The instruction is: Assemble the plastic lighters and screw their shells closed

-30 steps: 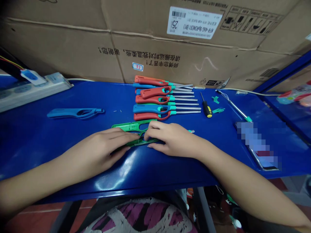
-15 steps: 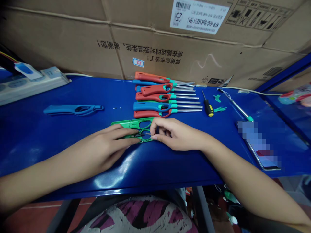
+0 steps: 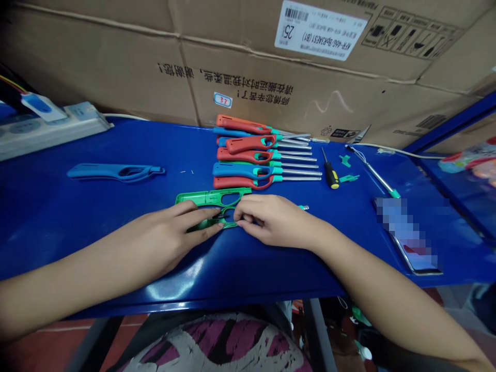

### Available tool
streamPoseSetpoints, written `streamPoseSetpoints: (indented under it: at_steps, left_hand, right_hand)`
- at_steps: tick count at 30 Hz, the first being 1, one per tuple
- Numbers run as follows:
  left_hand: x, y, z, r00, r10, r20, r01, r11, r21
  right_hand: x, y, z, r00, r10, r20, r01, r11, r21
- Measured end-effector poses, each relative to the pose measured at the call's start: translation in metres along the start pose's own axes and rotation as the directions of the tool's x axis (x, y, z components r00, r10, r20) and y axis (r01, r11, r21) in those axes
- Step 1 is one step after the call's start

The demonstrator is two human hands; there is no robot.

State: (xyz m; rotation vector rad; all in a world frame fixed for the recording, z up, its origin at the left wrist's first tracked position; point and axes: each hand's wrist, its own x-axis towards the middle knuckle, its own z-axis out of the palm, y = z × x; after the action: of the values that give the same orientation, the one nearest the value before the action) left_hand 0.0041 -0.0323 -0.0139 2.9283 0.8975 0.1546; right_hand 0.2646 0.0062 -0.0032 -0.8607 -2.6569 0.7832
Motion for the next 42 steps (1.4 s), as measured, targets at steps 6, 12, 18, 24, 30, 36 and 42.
streamPoseSetpoints:
  at_steps: [6,12,18,24,30,36,42]
  left_hand:
    - [-0.001,0.005,0.001,1.000,-0.004,0.024,0.001,0.994,0.107]
    - [0.000,0.006,0.000,1.000,0.005,0.025,-0.009,0.987,0.163]
    - [0.001,0.009,-0.002,1.000,-0.002,0.026,-0.003,0.979,0.204]
    - [0.001,0.007,-0.003,0.999,0.023,0.036,-0.030,0.979,0.202]
    - [0.003,0.008,-0.005,0.998,0.014,0.058,-0.026,0.979,0.203]
    - [0.004,0.008,-0.007,0.996,0.021,0.088,-0.040,0.976,0.214]
    - [0.001,0.001,0.000,0.996,0.044,0.080,-0.059,0.979,0.193]
  right_hand:
    - [0.000,0.003,-0.003,0.998,-0.058,0.000,0.058,0.997,0.058]
    - [0.001,0.000,-0.004,0.999,0.027,-0.022,-0.025,0.998,0.062]
    - [0.004,0.000,-0.002,0.991,0.126,-0.039,-0.122,0.987,0.101]
    - [0.003,0.001,-0.003,0.991,0.135,-0.004,-0.134,0.986,0.100]
    - [0.003,0.002,-0.004,0.990,0.142,-0.017,-0.139,0.982,0.131]
    - [0.004,0.004,-0.002,0.991,0.119,-0.055,-0.115,0.991,0.070]
    - [-0.003,0.003,-0.018,0.992,0.128,-0.008,-0.125,0.975,0.182]
